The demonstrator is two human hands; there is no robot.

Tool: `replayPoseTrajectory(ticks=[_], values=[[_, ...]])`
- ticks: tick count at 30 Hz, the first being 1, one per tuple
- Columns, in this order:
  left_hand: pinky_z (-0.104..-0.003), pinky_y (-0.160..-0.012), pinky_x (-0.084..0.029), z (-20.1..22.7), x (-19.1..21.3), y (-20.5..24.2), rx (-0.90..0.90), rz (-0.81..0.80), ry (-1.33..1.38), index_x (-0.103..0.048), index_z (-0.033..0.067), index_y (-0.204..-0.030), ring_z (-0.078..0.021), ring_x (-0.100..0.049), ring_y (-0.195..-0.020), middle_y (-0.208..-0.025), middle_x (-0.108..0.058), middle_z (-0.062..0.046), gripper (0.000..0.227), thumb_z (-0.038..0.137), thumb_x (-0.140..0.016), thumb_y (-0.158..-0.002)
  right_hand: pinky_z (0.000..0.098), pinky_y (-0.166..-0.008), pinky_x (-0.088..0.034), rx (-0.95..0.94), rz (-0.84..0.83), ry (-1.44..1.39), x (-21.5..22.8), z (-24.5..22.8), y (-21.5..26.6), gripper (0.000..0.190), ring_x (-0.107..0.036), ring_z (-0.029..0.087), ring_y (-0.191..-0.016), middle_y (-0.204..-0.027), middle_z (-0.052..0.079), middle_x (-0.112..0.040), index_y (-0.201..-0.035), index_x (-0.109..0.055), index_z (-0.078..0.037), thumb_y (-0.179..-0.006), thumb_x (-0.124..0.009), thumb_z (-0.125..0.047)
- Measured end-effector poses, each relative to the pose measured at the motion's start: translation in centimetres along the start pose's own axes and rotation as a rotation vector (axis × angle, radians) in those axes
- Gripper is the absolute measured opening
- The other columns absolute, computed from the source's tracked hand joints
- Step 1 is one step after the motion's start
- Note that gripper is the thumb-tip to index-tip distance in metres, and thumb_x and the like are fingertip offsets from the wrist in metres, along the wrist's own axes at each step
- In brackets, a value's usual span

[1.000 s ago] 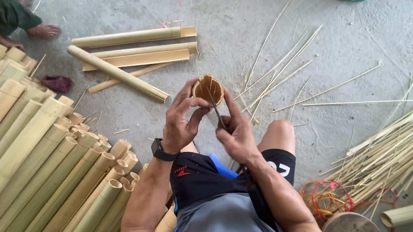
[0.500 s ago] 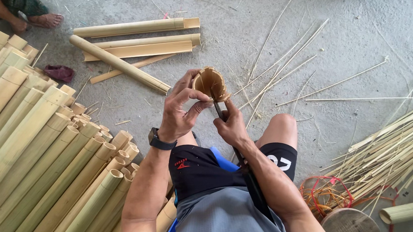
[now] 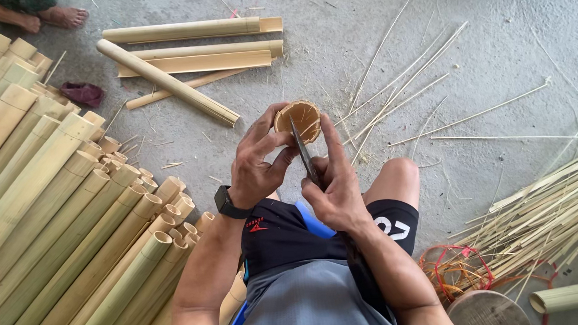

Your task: The person sits on a low stool and uses a knife to carve the interior and edges of short bamboo segments. They repeatedly pick up segments, scrape the inside walls, trim the rims, and set the pieces aside among other bamboo pieces on the floor.

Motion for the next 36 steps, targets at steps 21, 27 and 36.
replayPoseTrajectory(ticks=[21,27,36], values=[[-0.043,-0.110,-0.055,0.2,0.4,-0.5,0.053,0.039,0.047,-0.071,0.0076,-0.108,-0.0369,-0.063,-0.135,-0.145,-0.060,-0.022,0.023,0.004,-0.083,-0.088,0.0234,-0.053,-0.035,-0.160,-0.058,-0.339,0.0,3.0,-1.1,0.102,-0.042,0.006,-0.060,-0.073,-0.003,-0.049,-0.169,-0.009,-0.014,-0.079,-0.054,0.005],[-0.044,-0.117,-0.049,-2.7,0.7,-1.0,-0.031,-0.001,0.103,-0.069,0.0097,-0.106,-0.0357,-0.053,-0.144,-0.152,-0.054,-0.020,0.022,0.004,-0.082,-0.089,0.0234,-0.053,-0.039,-0.147,0.075,0.104,-0.8,6.3,-3.0,0.098,-0.046,0.006,-0.058,-0.068,-0.001,-0.053,-0.165,-0.017,-0.013,-0.076,-0.055,0.004],[-0.042,-0.106,-0.057,-0.6,0.9,0.0,0.005,-0.007,-0.016,-0.066,0.0102,-0.110,-0.0369,-0.065,-0.131,-0.146,-0.058,-0.018,0.031,0.005,-0.085,-0.086,0.0226,-0.055,-0.036,-0.041,-0.072,-0.154,0.5,1.5,0.1,0.100,-0.044,0.004,-0.060,-0.071,-0.003,-0.050,-0.169,-0.004,-0.009,-0.083,-0.053,0.006]])
Point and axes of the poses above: each hand's wrist, its own y-axis away from the middle knuckle, its own x-axis out of the back of the hand, z = x × y, the point moved 1 cm from there along -y, towards the middle knuckle
